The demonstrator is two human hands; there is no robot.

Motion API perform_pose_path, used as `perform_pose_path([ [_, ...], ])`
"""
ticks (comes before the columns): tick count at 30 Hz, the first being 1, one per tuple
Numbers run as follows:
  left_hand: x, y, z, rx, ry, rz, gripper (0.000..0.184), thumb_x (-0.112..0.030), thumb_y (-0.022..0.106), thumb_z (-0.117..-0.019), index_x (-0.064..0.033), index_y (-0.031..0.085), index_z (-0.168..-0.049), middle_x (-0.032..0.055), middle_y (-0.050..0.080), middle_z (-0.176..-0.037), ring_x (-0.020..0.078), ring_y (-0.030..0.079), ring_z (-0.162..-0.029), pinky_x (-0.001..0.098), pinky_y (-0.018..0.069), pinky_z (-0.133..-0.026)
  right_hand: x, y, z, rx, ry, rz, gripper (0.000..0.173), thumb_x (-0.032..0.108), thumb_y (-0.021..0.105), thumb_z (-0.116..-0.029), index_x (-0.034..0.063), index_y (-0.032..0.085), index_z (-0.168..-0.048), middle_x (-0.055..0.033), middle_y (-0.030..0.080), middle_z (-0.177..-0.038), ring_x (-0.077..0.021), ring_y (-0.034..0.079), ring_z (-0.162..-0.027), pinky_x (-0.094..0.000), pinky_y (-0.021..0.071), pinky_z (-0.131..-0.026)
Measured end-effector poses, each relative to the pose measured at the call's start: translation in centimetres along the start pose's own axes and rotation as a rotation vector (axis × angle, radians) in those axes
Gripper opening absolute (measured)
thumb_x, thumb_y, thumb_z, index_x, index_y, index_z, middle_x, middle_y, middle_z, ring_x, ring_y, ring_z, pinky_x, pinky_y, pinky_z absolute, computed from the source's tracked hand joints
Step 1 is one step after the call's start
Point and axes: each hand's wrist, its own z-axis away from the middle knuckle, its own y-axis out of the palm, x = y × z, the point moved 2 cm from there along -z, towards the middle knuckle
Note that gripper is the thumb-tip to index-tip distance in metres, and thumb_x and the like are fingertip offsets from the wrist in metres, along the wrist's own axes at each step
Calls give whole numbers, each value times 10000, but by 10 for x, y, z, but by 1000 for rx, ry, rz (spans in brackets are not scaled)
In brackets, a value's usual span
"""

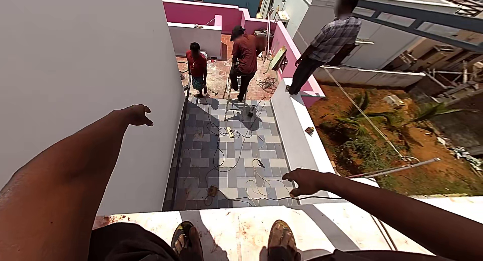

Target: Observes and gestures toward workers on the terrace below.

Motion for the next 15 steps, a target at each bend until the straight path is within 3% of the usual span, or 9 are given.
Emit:
perform_pose_path([
  [15,-2,-3,5,-9,-3,15,711,-259,788,-948,53,465,-1499,301,671,-1265,451,607,-1270,612,429,-1110,-1,1,-1,-17,-11,14,674,406,669,-1011,12,470,-1520,-272,585,-1417,-416,603,-1266,-574,437,-1087],
])
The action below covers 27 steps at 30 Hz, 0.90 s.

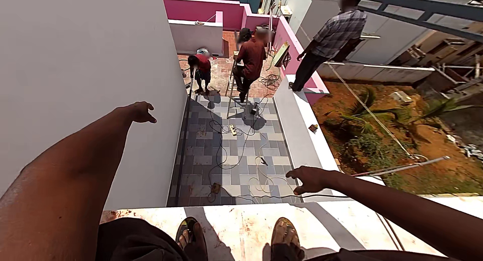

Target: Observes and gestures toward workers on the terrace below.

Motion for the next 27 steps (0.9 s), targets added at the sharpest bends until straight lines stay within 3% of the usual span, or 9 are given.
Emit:
perform_pose_path([
  [27,-1,0,8,11,7,-12,697,-250,777,-956,48,464,-1503,304,650,-1301,445,590,-1297,604,422,-1122,-1,1,-3,23,0,-4,685,400,677,-1009,-7,462,-1516,-288,586,-1407,-440,599,-1268,-586,440,-1088],
])
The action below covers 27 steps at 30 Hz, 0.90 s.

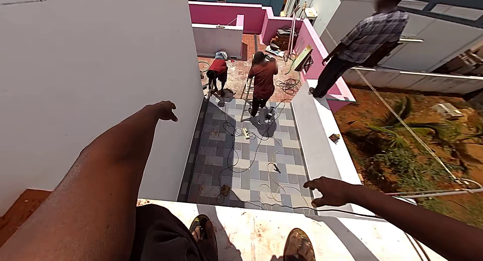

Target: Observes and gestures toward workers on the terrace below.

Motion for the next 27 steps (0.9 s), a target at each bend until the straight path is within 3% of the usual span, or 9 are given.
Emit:
perform_pose_path([
  [27,0,-2,-4,9,9,-17,709,-258,781,-953,51,458,-1503,294,662,-1282,425,608,-1275,582,431,-1117,-2,-2,1,-12,-2,6,677,405,674,-1009,2,470,-1513,-280,595,-1400,-427,593,-1284,-576,436,-1096],
])
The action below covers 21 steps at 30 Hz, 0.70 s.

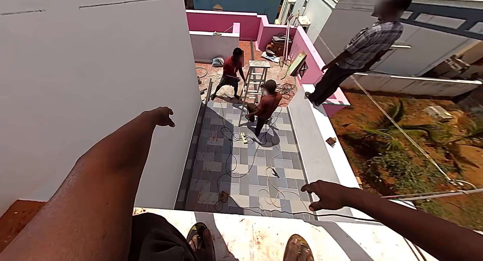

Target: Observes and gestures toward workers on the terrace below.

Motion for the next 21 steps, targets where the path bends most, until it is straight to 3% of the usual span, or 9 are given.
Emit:
perform_pose_path([
  [11,0,2,0,2,-26,23,715,-257,786,-949,41,456,-1509,295,656,-1292,429,607,-1275,583,437,-1114,0,1,2,-7,4,-7,664,411,663,-1015,7,479,-1509,-275,593,-1407,-424,595,-1284,-585,434,-1093],
  [16,-3,1,3,1,-28,25,709,-248,783,-952,42,453,-1508,290,657,-1295,426,602,-1285,577,434,-1117,2,0,3,-16,-15,-5,550,393,513,-1093,-14,528,-1463,-281,625,-1352,-430,618,-1241,-586,437,-1079],
  [19,0,1,0,2,-15,27,702,-248,777,-958,51,452,-1504,289,665,-1281,421,615,-1269,574,437,-1115,2,0,3,-28,-31,19,510,385,416,-1124,-55,642,-1246,-289,678,-1152,-434,654,-1116,-599,471,-975],
  [21,1,1,0,1,-12,25,708,-249,782,-953,56,455,-1502,291,671,-1268,424,623,-1256,574,441,-1110,4,-1,4,-8,-29,55,538,373,374,-1135,-93,636,-1073,-287,656,-1008,-427,650,-1007,-589,473,-889],
])
